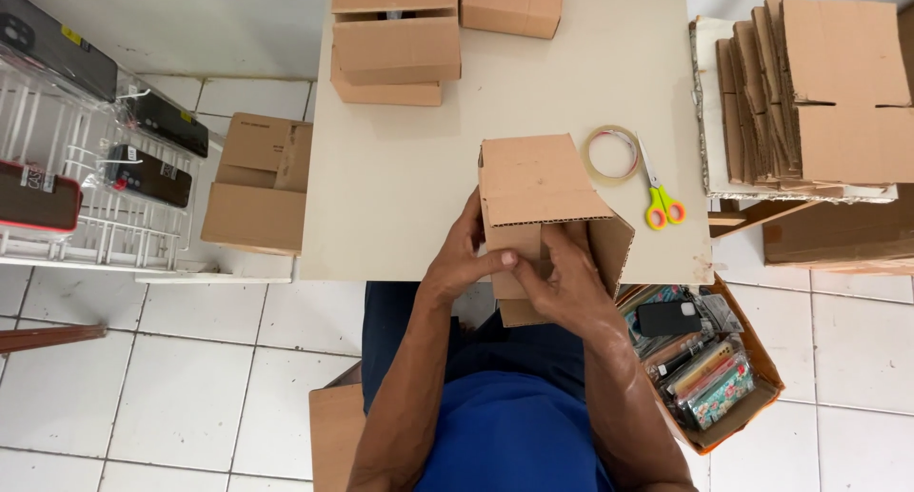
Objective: Folding a flat cardboard cutout into a small box and securing the edges with tape.
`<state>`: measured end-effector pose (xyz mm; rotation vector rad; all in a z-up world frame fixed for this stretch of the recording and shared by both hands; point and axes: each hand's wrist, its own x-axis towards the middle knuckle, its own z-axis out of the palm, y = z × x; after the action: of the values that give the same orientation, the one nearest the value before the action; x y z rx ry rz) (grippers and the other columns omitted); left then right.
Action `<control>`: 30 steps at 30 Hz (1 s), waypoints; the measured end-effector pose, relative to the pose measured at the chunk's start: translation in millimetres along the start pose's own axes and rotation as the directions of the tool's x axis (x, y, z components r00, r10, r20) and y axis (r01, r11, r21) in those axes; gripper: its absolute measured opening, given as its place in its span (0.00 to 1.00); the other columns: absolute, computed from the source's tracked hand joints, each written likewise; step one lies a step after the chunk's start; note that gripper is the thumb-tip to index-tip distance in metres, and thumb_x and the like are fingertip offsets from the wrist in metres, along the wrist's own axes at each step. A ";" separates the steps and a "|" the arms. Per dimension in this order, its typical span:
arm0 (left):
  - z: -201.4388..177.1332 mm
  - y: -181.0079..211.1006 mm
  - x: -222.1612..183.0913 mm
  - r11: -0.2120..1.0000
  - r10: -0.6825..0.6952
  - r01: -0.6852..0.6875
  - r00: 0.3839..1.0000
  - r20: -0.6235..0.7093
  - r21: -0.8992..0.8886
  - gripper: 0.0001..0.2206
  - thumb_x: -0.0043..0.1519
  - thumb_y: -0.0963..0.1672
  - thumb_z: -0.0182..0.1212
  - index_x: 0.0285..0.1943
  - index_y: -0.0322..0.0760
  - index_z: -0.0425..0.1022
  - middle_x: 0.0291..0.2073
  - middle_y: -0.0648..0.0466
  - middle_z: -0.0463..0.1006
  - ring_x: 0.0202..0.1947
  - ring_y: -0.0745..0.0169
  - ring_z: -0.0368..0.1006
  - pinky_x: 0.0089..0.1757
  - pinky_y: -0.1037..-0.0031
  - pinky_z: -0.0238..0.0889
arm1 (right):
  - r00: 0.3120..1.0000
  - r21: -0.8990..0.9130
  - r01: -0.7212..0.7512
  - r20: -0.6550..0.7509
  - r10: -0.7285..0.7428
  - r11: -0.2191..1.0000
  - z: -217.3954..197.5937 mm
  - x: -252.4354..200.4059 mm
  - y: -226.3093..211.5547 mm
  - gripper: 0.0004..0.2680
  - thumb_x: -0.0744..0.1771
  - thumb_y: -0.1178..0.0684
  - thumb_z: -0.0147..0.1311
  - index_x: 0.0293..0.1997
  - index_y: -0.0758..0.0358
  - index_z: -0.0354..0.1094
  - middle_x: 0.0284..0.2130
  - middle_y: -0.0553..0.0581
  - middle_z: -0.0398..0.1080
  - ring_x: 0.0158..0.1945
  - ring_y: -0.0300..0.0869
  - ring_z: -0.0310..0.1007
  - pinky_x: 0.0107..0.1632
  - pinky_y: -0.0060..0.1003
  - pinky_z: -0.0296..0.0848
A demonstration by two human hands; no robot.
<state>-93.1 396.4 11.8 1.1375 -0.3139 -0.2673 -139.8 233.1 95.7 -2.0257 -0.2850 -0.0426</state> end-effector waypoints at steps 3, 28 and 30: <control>1.9 2.4 2.6 1.000 -0.016 0.016 1.000 0.000 -0.025 0.54 0.47 0.50 0.79 0.81 0.38 0.46 0.66 0.43 0.67 0.64 0.46 0.62 0.60 0.48 0.59 | 0.999 -0.124 0.029 0.024 -0.026 0.992 3.8 -6.8 24.5 0.19 0.66 0.56 0.60 0.64 0.65 0.65 0.50 0.65 0.66 0.56 0.53 0.69 0.58 0.52 0.69; -3.7 25.5 0.7 0.939 -0.065 0.026 0.992 -0.104 -0.344 0.23 0.48 0.46 0.71 0.53 0.41 0.75 0.37 0.51 0.82 0.38 0.60 0.78 0.40 0.68 0.73 | 0.864 0.150 0.132 -0.502 -0.039 0.980 -19.7 -20.1 28.1 0.17 0.67 0.53 0.60 0.63 0.65 0.65 0.60 0.65 0.67 0.57 0.46 0.70 0.58 0.39 0.71; -4.1 14.7 -0.8 0.884 -0.072 0.040 0.996 -0.050 -0.465 0.25 0.46 0.46 0.71 0.55 0.40 0.76 0.39 0.50 0.83 0.40 0.57 0.80 0.40 0.67 0.74 | 0.982 0.224 -0.127 -0.109 0.155 0.966 -19.8 -22.8 46.8 0.48 0.56 0.35 0.71 0.77 0.68 0.38 0.73 0.74 0.47 0.76 0.64 0.41 0.73 0.61 0.44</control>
<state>-91.6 405.9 23.6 0.6780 -0.1448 -0.3345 -149.8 191.3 60.2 -1.8132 -0.0612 -0.0481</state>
